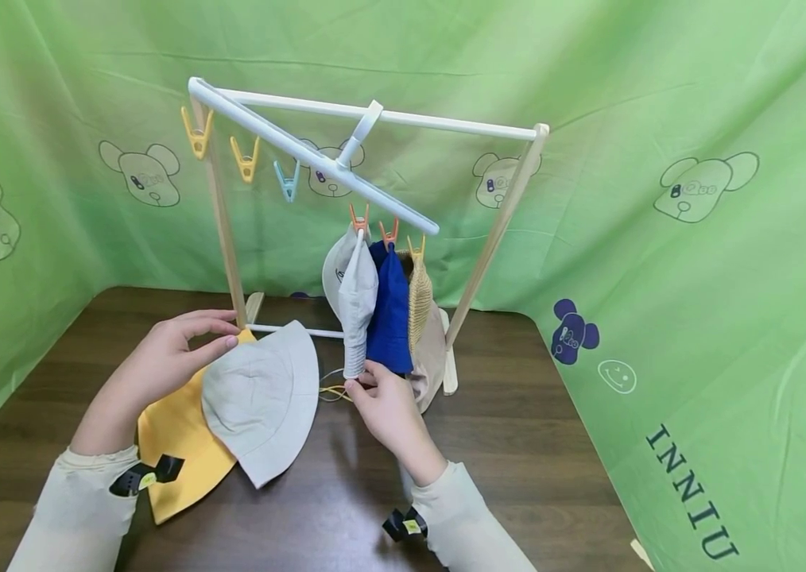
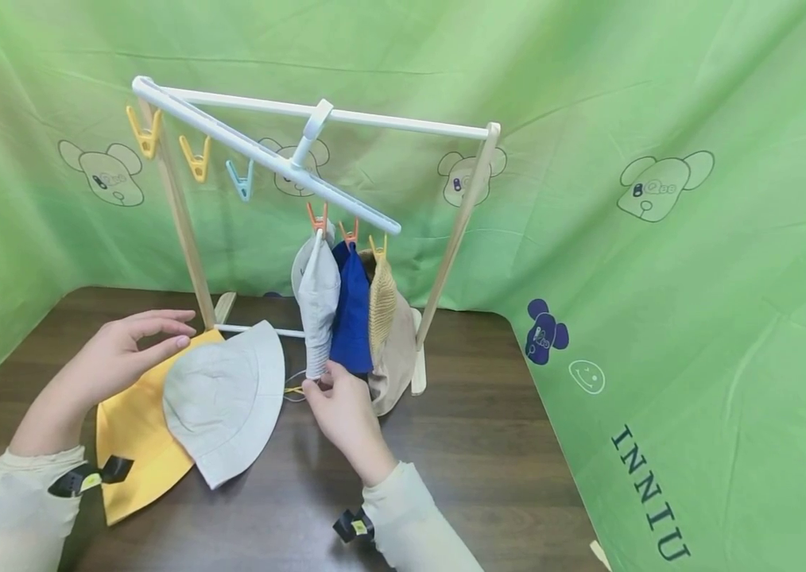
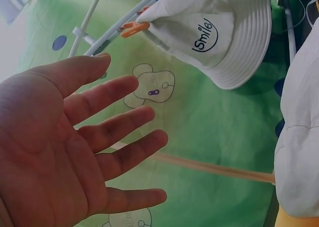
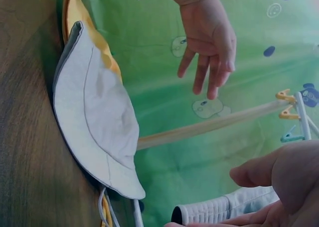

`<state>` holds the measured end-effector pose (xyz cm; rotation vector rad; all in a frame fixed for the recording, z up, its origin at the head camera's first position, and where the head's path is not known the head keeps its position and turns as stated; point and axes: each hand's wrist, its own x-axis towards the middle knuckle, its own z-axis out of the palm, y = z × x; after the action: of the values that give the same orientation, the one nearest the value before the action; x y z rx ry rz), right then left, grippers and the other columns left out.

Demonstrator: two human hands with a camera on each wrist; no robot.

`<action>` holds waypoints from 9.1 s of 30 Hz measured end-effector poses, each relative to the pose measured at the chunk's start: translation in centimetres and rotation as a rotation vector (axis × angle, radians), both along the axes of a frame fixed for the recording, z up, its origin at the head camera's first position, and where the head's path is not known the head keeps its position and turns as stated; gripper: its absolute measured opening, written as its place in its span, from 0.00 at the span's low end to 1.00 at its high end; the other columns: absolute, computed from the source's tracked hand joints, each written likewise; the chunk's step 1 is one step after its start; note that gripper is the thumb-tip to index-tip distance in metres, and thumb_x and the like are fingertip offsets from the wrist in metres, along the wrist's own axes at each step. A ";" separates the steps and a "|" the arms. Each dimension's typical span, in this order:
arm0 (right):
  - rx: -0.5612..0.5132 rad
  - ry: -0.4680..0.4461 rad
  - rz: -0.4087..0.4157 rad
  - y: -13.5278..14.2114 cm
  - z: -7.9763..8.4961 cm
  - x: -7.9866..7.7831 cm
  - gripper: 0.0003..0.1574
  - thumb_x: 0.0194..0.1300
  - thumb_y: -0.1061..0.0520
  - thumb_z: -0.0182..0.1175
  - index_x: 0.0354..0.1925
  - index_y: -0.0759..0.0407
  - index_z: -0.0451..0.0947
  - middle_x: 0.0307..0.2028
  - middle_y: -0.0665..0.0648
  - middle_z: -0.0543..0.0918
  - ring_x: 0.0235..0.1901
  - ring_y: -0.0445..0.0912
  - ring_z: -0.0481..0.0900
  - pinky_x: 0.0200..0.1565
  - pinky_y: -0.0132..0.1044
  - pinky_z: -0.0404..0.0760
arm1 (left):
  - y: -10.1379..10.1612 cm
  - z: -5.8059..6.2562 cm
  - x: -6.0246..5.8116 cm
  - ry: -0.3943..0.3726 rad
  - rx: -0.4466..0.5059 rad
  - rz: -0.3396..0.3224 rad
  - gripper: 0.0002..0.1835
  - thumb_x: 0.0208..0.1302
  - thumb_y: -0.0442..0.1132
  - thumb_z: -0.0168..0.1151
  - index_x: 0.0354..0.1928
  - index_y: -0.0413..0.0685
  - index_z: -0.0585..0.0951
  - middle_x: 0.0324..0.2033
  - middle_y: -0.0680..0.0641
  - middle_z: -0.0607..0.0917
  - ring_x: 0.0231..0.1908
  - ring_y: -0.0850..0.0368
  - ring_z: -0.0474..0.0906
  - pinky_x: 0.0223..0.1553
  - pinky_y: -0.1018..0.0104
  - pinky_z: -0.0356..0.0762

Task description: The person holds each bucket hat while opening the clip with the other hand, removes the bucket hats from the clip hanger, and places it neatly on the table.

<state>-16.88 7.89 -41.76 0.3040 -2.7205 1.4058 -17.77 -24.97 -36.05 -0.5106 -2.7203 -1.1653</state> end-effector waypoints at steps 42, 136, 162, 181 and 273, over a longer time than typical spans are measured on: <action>-0.134 0.063 0.000 0.5 -1.0 -1.3 0.54 0.65 0.54 0.68 0.77 0.71 0.52 0.71 0.70 0.69 0.67 0.63 0.74 0.65 0.56 0.74 | 0.2 -0.4 -0.2 0.000 -0.054 -0.061 0.15 0.74 0.49 0.63 0.55 0.53 0.87 0.64 0.46 0.81 0.68 0.43 0.72 0.59 0.51 0.74; 0.466 0.355 -0.180 0.4 -0.7 -1.5 0.18 0.71 0.55 0.62 0.58 0.56 0.80 0.40 0.59 0.90 0.35 0.57 0.88 0.49 0.71 0.68 | 4.1 -1.7 -1.9 -0.073 0.035 0.011 0.28 0.74 0.55 0.61 0.69 0.49 0.75 0.64 0.43 0.80 0.67 0.43 0.72 0.65 0.36 0.68; 0.481 0.361 -0.173 0.2 -0.8 -1.4 0.18 0.71 0.54 0.63 0.57 0.56 0.79 0.39 0.59 0.90 0.34 0.58 0.88 0.42 0.68 0.72 | 10.5 2.5 -5.0 0.026 0.113 0.091 0.35 0.72 0.62 0.60 0.74 0.54 0.71 0.70 0.48 0.76 0.69 0.48 0.72 0.65 0.44 0.73; 0.493 0.382 -0.161 0.2 -0.7 -1.1 0.20 0.71 0.52 0.64 0.58 0.57 0.79 0.39 0.59 0.90 0.34 0.56 0.88 0.40 0.63 0.72 | 12.8 5.5 -7.2 0.037 0.111 0.114 0.35 0.72 0.61 0.60 0.74 0.53 0.71 0.70 0.47 0.76 0.68 0.49 0.72 0.65 0.46 0.72; 0.508 0.440 -0.134 -0.8 -0.3 -0.3 0.11 0.69 0.52 0.65 0.45 0.56 0.80 0.31 0.58 0.88 0.25 0.56 0.85 0.20 0.47 0.69 | 19.2 8.4 -13.4 0.088 0.313 0.381 0.25 0.69 0.57 0.64 0.61 0.51 0.85 0.23 0.50 0.78 0.17 0.58 0.62 0.18 0.67 0.57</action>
<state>-17.22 7.14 -42.08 0.3901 -2.6059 0.5146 -31.18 -5.76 -27.65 -0.0006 -2.3530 -1.3786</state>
